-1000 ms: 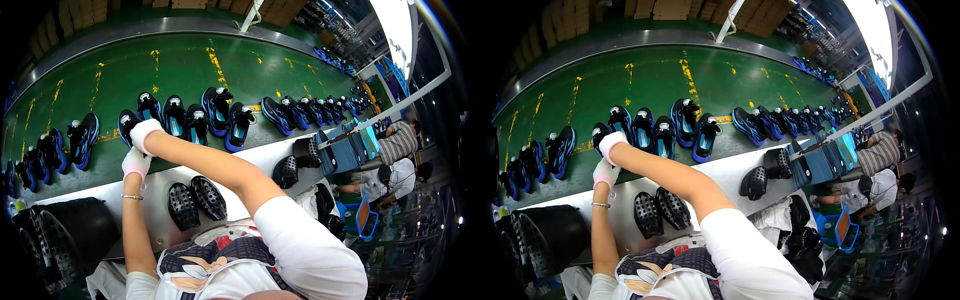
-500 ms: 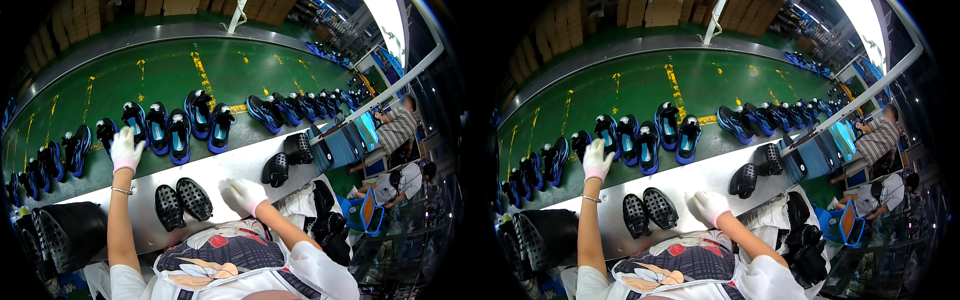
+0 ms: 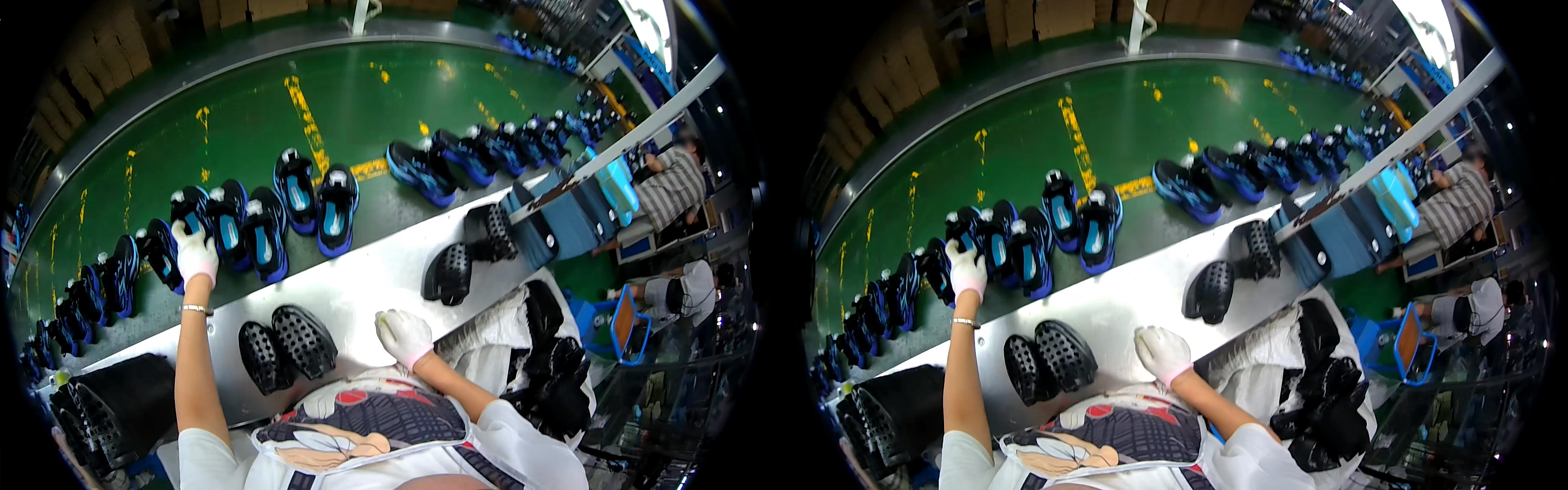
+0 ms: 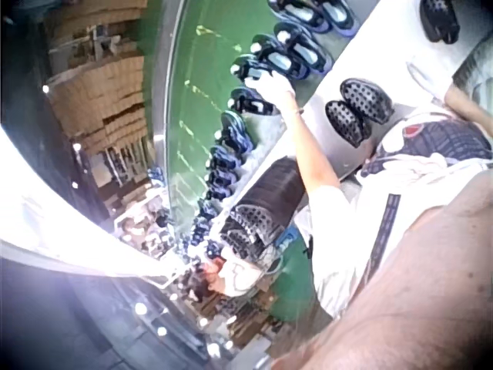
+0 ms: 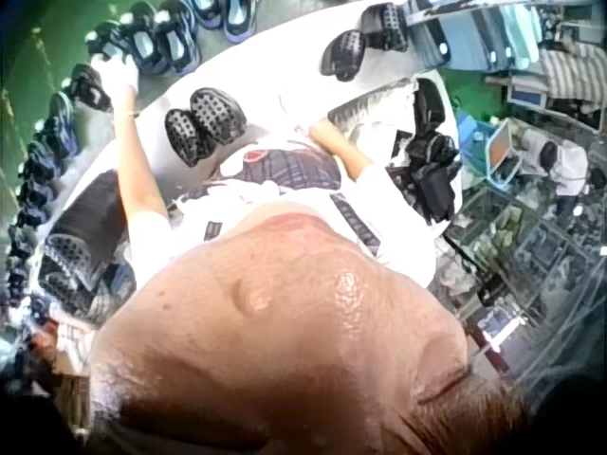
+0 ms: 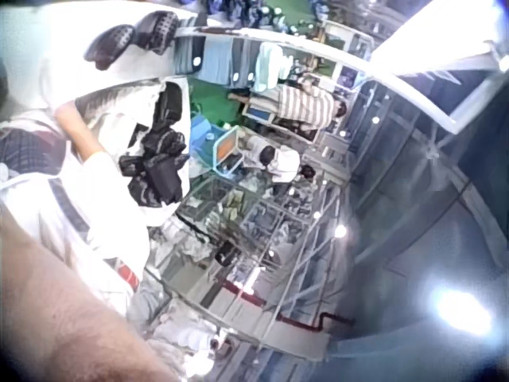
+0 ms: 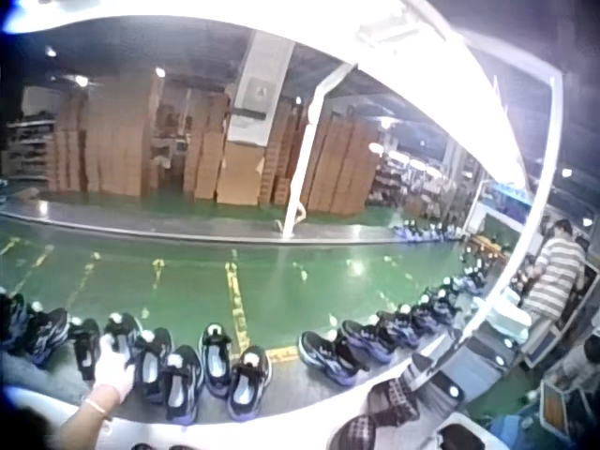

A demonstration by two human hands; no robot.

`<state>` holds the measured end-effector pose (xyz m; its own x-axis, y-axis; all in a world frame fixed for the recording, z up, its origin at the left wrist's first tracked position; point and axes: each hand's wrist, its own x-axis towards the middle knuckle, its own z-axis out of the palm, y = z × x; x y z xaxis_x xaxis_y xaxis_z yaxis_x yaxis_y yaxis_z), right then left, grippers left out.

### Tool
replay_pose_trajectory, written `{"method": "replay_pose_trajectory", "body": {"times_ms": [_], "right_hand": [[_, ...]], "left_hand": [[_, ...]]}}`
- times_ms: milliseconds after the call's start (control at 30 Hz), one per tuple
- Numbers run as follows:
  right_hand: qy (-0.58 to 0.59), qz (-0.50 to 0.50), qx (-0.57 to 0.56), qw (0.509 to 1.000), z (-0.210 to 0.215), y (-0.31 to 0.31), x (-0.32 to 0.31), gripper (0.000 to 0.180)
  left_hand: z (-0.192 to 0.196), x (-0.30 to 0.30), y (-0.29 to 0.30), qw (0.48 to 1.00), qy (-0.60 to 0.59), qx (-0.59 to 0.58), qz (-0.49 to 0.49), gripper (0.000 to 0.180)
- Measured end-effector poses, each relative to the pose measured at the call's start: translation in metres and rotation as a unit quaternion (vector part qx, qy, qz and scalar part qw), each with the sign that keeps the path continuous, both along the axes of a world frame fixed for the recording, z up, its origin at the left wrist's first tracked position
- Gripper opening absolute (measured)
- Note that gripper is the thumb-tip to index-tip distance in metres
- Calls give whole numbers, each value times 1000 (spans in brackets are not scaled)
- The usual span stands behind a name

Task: The person inserts black plastic shoe trees into blue and black athletic shoes on a factory assembly line. They pick up a shoe, insert the tree, and place the shoe back in line, repeating this process for multiple units.

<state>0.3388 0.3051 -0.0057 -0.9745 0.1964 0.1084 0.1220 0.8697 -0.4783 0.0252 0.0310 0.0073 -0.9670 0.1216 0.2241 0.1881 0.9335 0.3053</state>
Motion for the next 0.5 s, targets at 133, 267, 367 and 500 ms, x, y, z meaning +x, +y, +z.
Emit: {"method": "replay_pose_trajectory", "body": {"times_ms": [133,267,367,500], "right_hand": [[30,2,-8,1000,-6,6,-4,9],[75,-11,-17,997,-10,5,-3,10],[76,-6,-12,997,-18,5,-1,10],[71,-11,-21,997,-16,0,1,9]], "left_hand": [[4,-4,3,998,11,-12,-63,24],[-13,0,14,991,-4,1,-136,27],[-10,15,45,989,-7,-2,-150,28],[13,49,92,980,-94,-71,-162,41]]}}
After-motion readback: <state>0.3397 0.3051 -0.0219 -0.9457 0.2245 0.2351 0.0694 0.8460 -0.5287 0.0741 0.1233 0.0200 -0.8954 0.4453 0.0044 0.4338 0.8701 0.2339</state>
